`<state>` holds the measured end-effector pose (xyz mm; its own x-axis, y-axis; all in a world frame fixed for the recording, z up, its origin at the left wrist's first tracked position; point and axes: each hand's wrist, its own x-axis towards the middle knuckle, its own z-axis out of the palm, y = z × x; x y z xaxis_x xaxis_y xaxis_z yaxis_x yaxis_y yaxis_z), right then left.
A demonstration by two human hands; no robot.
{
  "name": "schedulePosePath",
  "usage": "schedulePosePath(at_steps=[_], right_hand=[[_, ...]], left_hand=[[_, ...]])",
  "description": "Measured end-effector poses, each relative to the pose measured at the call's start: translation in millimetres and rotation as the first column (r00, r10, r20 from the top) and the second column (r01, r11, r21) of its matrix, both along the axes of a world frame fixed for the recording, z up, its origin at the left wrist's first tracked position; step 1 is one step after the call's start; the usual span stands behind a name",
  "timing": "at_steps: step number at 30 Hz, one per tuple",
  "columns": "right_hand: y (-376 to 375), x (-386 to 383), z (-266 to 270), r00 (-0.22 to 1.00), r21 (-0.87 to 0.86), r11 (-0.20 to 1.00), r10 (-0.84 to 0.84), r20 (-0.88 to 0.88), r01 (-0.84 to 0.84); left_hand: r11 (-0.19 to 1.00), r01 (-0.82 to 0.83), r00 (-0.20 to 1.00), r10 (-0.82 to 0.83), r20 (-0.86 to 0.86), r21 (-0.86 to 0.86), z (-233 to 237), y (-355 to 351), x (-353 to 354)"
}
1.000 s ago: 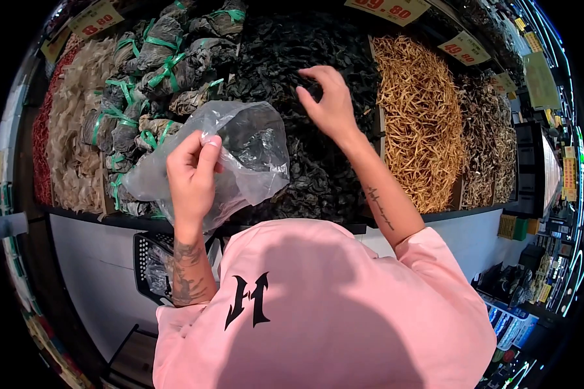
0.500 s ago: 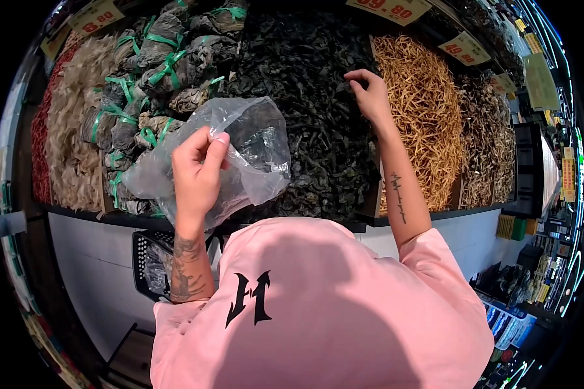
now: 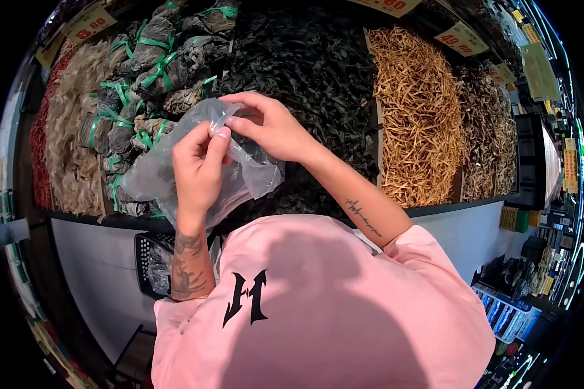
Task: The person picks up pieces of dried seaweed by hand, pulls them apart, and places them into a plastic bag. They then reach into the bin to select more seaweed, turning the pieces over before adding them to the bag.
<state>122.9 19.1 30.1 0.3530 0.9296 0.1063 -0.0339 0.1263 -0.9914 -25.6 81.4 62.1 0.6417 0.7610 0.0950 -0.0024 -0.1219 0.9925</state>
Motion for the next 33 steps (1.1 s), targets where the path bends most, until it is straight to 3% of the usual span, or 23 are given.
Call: schedulePosePath(at_steps=[2,5,7,8,10,12,14,16,18,19,21,24,27,29,30,32,33], right_hand=[[4,18,-2,0.905,0.131,0.977,-0.205,0.372,0.167],[-12,68,-9,0.764,0.12,0.884,-0.454,0.459,0.453],[-33,116,-30,0.403,0.122,0.829,-0.388,0.829,0.546],[-44,134,-42,0.316,0.03,0.827,-0.247,0.916,0.561],[-63,147,-54,0.407,-0.277,0.788,0.037,0.913,0.55],[-71,147,-62,0.439,-0.258,0.809,0.001,0.899,0.527],[-77,146,-65,0.569,-0.253,0.824,-0.099,0.816,0.506],[-79,146,-64,0.524,-0.163,0.837,-0.164,0.836,0.522],[-81,145,-57,0.654,-0.204,0.783,-0.311,0.69,0.587],[-83,154,-66,0.718,-0.163,0.81,-0.382,0.581,0.563],[-87,155,-57,0.837,-0.269,0.795,-0.489,0.246,0.544],[-96,150,-25,0.855,-0.311,0.849,-0.491,-0.17,0.426],[-101,149,-27,0.819,-0.276,0.86,-0.499,-0.284,0.428],[-104,153,-34,0.771,-0.191,0.923,-0.385,-0.507,0.335],[-104,153,-36,0.771,-0.191,0.923,-0.385,-0.507,0.335],[-105,153,-38,0.68,-0.062,0.976,-0.191,-0.708,0.209],[-104,150,-36,0.651,-0.052,0.979,-0.172,-0.739,0.198]], left_hand=[[0.999,0.025,0.999,-0.023,-0.045,0.048,0,0,-2],[0.999,-0.008,0.999,0.009,-0.032,0.034,-5,4,-10],[0.999,-0.03,0.999,0.03,-0.017,0.02,-9,4,-13],[0.999,-0.032,0.999,0.032,-0.024,0.005,-11,4,-13],[1.0,-0.025,0.999,0.025,-0.034,-0.009,-13,3,-13],[1.0,0.005,0.999,-0.005,-0.045,-0.004,-14,1,-10],[1.0,0.007,0.999,-0.007,-0.051,0.007,-13,2,-8],[1.0,0.016,0.998,-0.015,-0.057,0.017,-12,2,-6],[1.0,0.025,0.998,-0.024,-0.056,0.016,-11,4,-7],[0.999,0.027,0.998,-0.026,-0.057,0.017,-11,4,-7],[1.0,0.022,0.999,-0.021,-0.049,0.022,-12,5,-7],[0.999,0.025,0.999,-0.024,-0.049,0.021,-12,5,-8],[0.999,0.037,0.999,-0.036,-0.039,0.016,-14,3,-7],[0.999,0.034,0.998,-0.033,-0.047,0.018,-16,2,-7],[0.999,0.03,0.998,-0.029,-0.055,0.02,-16,2,-8],[0.999,0.03,0.998,-0.029,-0.051,0.012,-16,3,-8],[1.0,0.031,0.998,-0.031,-0.046,0.004,-15,3,-9]])
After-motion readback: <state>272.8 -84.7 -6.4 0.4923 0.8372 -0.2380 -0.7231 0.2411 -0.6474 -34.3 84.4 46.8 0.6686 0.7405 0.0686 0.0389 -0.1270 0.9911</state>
